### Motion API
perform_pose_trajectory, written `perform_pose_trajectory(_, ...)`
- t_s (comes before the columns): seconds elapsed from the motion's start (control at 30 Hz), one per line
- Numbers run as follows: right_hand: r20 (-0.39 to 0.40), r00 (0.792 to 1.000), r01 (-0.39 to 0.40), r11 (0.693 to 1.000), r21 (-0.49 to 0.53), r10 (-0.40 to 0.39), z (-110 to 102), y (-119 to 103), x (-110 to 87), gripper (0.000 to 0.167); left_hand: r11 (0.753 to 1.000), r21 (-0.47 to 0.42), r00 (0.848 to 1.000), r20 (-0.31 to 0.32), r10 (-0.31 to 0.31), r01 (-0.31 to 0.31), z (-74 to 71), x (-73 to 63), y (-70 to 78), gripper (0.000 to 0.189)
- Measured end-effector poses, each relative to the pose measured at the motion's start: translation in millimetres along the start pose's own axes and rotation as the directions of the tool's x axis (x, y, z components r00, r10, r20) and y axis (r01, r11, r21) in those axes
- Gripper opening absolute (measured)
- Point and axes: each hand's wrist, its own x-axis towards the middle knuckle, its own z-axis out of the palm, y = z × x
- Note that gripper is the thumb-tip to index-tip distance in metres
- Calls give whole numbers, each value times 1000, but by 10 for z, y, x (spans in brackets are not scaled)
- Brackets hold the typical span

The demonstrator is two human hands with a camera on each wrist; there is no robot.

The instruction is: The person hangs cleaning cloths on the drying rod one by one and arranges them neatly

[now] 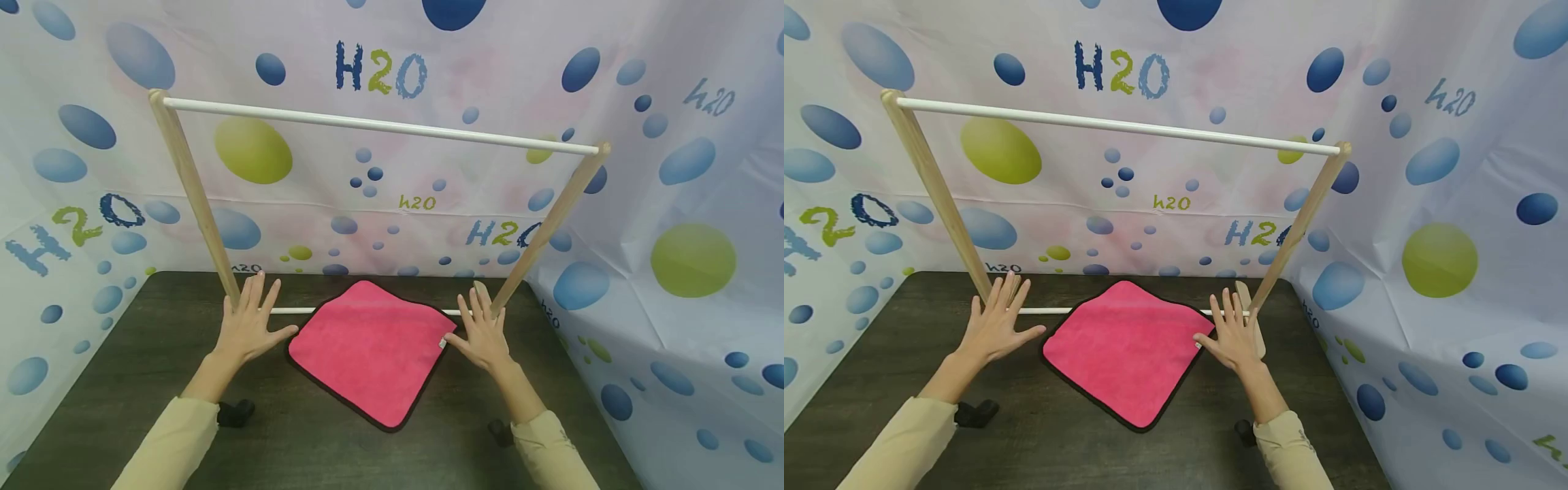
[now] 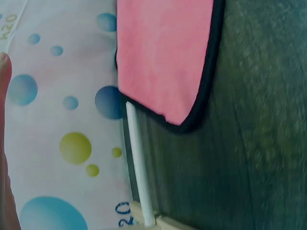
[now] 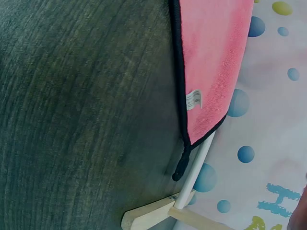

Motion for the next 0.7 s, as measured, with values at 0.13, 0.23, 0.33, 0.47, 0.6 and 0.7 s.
perform_pose_trajectory(0.13,-8,999,39,999,2,-39,16,-12,-9,95,998,-53,999,-25,-28,27,-98,-10,-121,96)
perform_pose_trajectory(0.23,-6,999,42,999,8,-42,34,-14,-12,91,996,-72,998,-52,-47,43,-173,-10,-225,95)
perform_pose_trajectory(0.33,-4,999,36,999,22,-36,53,-19,-25,89,992,-105,995,-74,-74,66,-237,-1,-333,96)
perform_pose_trajectory(0.47,5,1000,18,999,47,-19,90,-20,-53,84,979,-181,989,-103,-110,91,-334,32,-476,96)
perform_pose_trajectory(0.6,21,1000,-2,998,70,1,117,-16,-78,82,962,-256,981,-145,-130,90,-416,89,-615,94)
perform_pose_trajectory(0.7,34,999,-15,996,89,12,134,-27,-90,81,951,-301,975,-180,-129,70,-453,135,-708,93)
